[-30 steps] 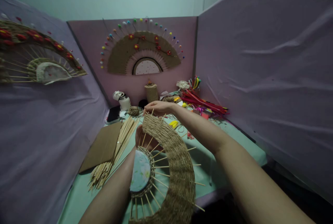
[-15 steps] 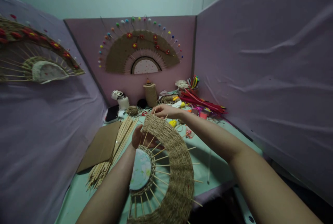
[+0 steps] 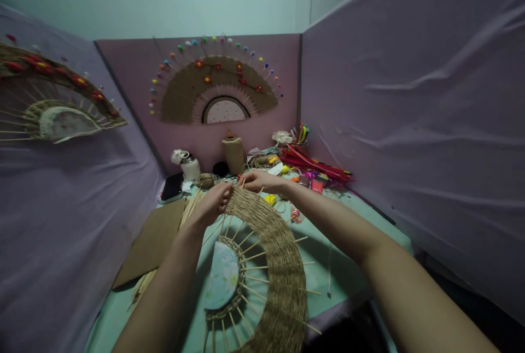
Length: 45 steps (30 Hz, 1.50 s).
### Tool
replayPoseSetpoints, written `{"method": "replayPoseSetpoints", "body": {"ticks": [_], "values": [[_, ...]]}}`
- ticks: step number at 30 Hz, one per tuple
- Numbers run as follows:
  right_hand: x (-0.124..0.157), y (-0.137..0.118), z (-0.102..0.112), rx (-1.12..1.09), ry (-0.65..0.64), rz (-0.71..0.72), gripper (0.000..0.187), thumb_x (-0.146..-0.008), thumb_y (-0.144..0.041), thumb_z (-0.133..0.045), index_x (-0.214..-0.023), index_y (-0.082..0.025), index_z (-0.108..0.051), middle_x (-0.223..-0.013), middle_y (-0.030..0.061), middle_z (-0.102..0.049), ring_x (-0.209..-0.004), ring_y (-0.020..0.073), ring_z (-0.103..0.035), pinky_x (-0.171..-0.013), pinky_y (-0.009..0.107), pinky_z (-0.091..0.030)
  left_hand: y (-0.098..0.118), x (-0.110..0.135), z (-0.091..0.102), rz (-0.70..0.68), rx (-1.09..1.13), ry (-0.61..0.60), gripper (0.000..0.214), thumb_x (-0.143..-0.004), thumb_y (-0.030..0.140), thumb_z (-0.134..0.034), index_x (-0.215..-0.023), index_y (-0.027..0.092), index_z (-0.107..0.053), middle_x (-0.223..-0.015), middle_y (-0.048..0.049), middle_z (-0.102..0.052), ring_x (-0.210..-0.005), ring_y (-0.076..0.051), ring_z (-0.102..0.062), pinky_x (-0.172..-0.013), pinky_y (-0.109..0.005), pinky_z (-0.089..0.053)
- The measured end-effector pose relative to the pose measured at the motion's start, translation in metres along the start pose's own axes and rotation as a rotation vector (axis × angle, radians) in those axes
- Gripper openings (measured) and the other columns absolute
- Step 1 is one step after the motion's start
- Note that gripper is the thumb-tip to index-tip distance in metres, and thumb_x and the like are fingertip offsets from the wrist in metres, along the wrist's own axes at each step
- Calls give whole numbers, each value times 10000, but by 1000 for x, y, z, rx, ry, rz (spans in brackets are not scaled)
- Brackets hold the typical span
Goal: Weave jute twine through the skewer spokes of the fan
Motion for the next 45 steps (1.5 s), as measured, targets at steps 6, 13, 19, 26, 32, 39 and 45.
{"method": "replayPoseSetpoints", "body": {"ticks": [6,13,19,26,32,39,45], "values": [[9,13,5,-231,83,-54,277,-694,-361,-696,-837,-135,-628,-713,-17,-586,-588,65,-481,-537,188,-350,19,-6,-2,-188,-177,121,211,-631,352,-651,-653,166,-554,-601,20,-527,-547,-106,-457,-489,-211,-309],[54,18,7,-432,183,-233,103,-711,-177,-594,-812,-168,-574,-608,-44,-505,-478,42,-406,-428,156,-276,15,1,-3,-91,-150,54,198,-626,356,-624,-670,178,-551,-585,31,-470,-512,-97,-424,-437,-193,-266],[75,-2,-5,-372,153,-228,135,-682,-199,-616,-803,-153,-578,-632,-33,-509,-523,57,-446,-466,174,-328,22,8,-2,-97,-133,61,207,-624,359,-630,-681,170,-568,-604,21,-496,-515,-91,-437,-442,-185,-288],[81,-13,-2,-88,217,-195,244,-732,-369,-647,-764,-136,-582,-584,-53,-469,-485,42,-386,-454,189,-261,19,6,0,-76,-140,37,278,-642,417,-636,-704,155,-568,-611,17,-514,-517,-87,-460,-449,-182,-319],[80,-15,-2,-79,266,-242,233,-706,-354,-655,-701,-141,-560,-552,-61,-446,-489,48,-384,-474,201,-288,27,17,-13,-118,-219,24,358,-613,489,-684,-670,160,-554,-607,11,-537,-513,-93,-483,-447,-202,-332],[77,-24,-5,-64,234,-225,305,-723,-426,-634,-663,-154,-510,-538,-67,-405,-477,50,-350,-460,207,-257,23,16,-20,-135,-72,-19,271,-613,371,-696,-680,151,-553,-575,11,-546,-482,-94,-491,-452,-212,-348],[85,-27,7,5,261,-174,395,-757,-541,-585,-898,-176,-533,-698,-21,-534,-555,72,-440,-503,215,-319,17,8,-20,-106,33,-89,258,-606,328,-711,-725,118,-621,-617,-17,-612,-545,-118,-555,-518,-218,-395]]}}
Point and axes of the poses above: each hand's wrist, its own x-axis away from the middle knuckle, its own z-axis out of the back of the hand, y = z × x, the point moved 9 cm from there along -x, towards the middle knuckle
